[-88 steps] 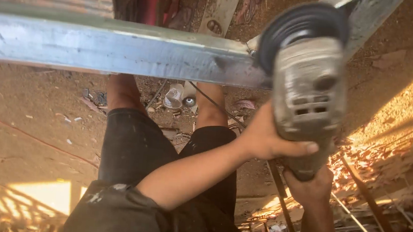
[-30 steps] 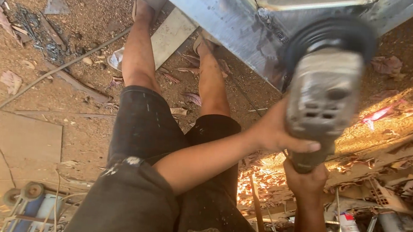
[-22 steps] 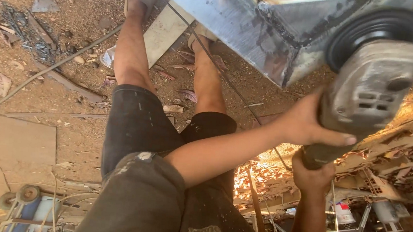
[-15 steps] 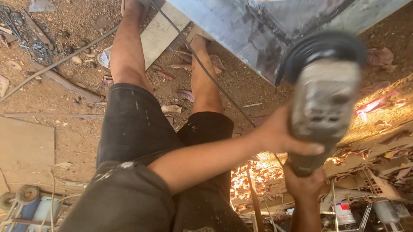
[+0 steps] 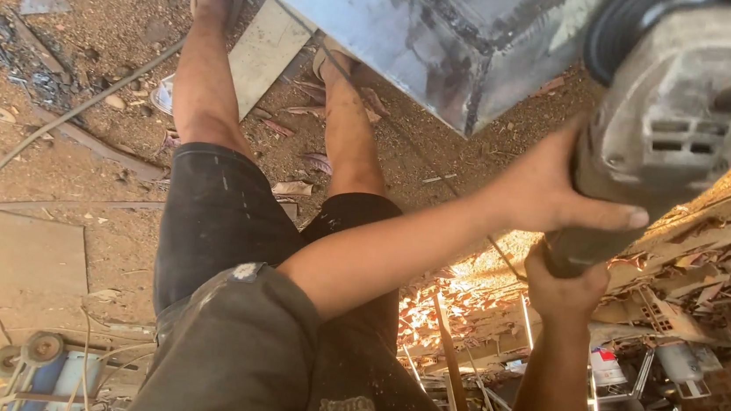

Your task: Using an angle grinder to smooth out welded joints on a metal frame structure.

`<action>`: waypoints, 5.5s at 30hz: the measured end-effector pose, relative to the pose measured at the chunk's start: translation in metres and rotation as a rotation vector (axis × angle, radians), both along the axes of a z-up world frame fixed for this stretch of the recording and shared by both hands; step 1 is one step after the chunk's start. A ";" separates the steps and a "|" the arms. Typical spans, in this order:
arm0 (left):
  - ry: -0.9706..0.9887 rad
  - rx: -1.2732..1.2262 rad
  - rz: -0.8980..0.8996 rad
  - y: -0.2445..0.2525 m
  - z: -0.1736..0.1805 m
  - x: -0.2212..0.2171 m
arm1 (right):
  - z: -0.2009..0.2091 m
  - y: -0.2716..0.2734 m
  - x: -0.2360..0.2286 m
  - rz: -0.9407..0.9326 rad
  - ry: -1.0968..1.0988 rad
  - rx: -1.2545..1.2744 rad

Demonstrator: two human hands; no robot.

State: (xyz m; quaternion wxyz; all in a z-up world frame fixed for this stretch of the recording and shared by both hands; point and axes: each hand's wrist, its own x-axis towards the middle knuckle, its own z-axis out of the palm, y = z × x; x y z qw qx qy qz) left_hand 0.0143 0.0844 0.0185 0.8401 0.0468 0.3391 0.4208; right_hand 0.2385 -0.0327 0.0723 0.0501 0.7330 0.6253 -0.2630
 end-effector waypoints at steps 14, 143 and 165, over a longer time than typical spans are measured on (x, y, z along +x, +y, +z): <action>0.122 -0.070 0.212 0.038 -0.017 0.018 | -0.029 0.062 0.047 0.257 0.032 0.062; 0.503 -0.095 0.140 -0.162 0.024 -0.108 | -0.005 -0.155 -0.129 -0.324 0.412 -0.538; 0.377 -0.084 0.215 -0.128 0.016 -0.092 | 0.008 -0.122 -0.113 -0.329 0.314 -0.391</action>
